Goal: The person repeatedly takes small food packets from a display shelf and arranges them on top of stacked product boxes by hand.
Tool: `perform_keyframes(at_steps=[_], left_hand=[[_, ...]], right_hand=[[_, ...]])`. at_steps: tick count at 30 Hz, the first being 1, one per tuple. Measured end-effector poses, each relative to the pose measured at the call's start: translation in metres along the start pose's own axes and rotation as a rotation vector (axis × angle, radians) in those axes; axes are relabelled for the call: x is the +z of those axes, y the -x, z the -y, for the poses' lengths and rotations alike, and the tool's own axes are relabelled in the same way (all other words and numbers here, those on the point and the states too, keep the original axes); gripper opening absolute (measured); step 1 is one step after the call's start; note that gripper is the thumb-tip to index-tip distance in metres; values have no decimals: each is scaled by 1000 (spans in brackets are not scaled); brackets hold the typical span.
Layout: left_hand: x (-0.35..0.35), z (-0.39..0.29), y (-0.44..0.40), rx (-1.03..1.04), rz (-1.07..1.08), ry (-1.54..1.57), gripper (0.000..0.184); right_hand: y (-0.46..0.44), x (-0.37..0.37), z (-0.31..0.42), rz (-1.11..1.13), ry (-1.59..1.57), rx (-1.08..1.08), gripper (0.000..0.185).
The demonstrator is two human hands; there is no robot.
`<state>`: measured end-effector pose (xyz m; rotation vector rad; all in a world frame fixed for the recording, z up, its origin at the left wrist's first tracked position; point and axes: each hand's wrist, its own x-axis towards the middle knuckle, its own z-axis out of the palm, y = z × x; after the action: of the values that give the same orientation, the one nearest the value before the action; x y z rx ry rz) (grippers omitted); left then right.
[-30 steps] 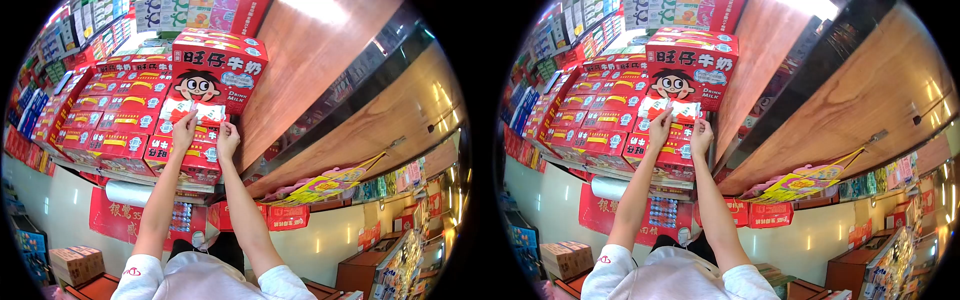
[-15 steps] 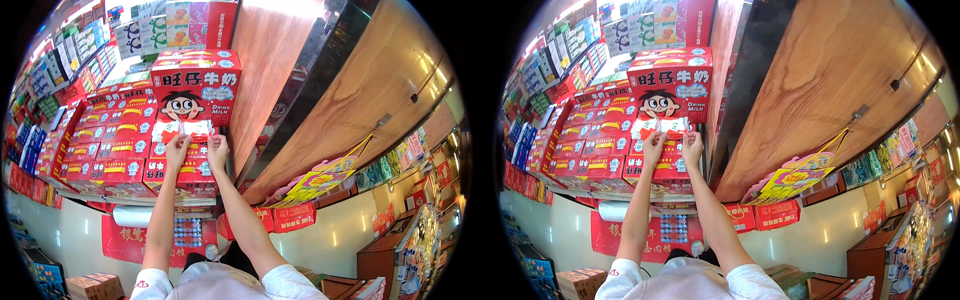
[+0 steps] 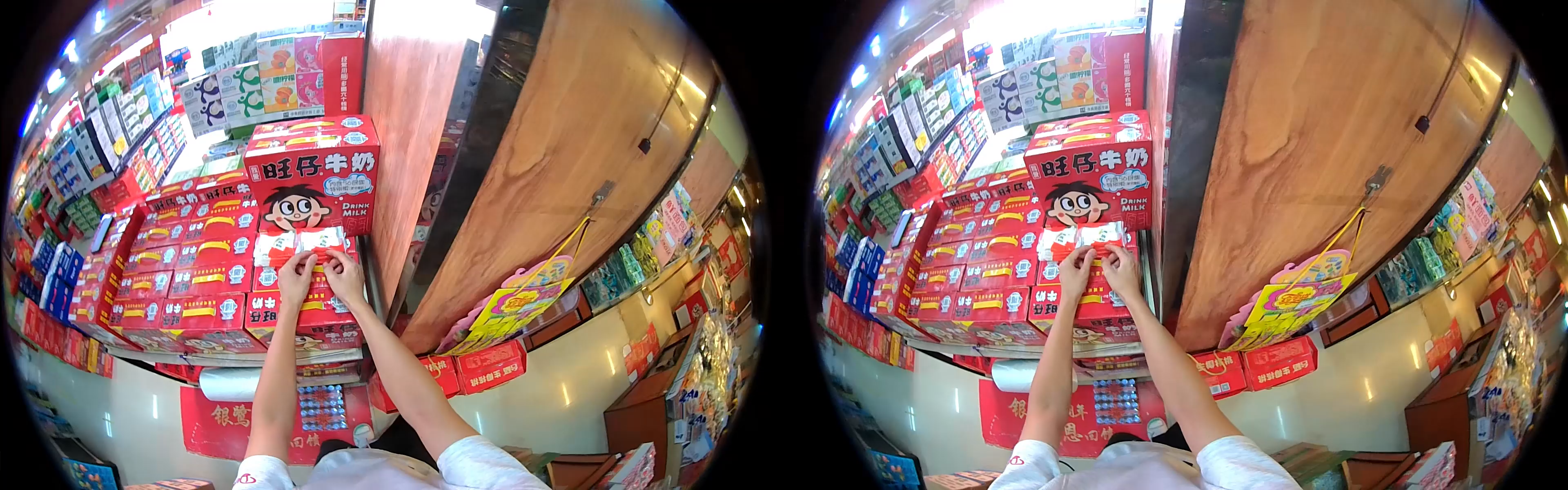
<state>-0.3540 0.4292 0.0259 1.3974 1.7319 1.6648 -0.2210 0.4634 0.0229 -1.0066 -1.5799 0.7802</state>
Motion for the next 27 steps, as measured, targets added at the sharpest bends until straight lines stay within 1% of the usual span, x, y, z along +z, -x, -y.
perform_keyframes(at_steps=[2,5,7,10,11,13,14,15,17,18,20,21,23,25,27], left_hand=[[2,7,-2,29,-13,-4,25],[1,4,-2,37,-8,-10,25],[-1,-10,3,-4,-3,-18,24],[-4,-2,-1,-138,29,-120,23],[0,11,-2,-49,-4,72,27],[-2,10,-1,-65,-33,68,33],[-4,-4,3,-64,-35,49,43],[-5,8,0,-39,-17,-22,47],[-2,-1,7,-23,-6,5,48],[0,-6,15,-49,26,28,47],[7,-16,37,-94,95,66,45],[12,-17,49,30,120,20,42],[14,-33,73,87,161,-149,41],[14,-40,76,102,130,-293,41],[17,-42,74,91,106,-302,41]], right_hand=[[1,-1,5,21,4,41,26],[2,1,1,-2,-13,11,25],[6,1,-5,-19,18,-57,20],[13,-1,-14,-4,51,-134,17],[18,-3,-14,26,21,-81,18],[32,-17,-3,69,126,-152,18],[40,-23,-1,153,160,-111,18],[49,-26,0,158,229,-177,18],[64,-31,6,156,362,-322,19],[70,-35,8,194,376,-304,22],[72,-38,9,178,393,-331,23],[70,-37,7,163,398,-344,24],[69,-32,-5,149,410,-377,23],[67,-31,-5,158,391,-360,22],[68,-32,-3,147,363,-348,22]])
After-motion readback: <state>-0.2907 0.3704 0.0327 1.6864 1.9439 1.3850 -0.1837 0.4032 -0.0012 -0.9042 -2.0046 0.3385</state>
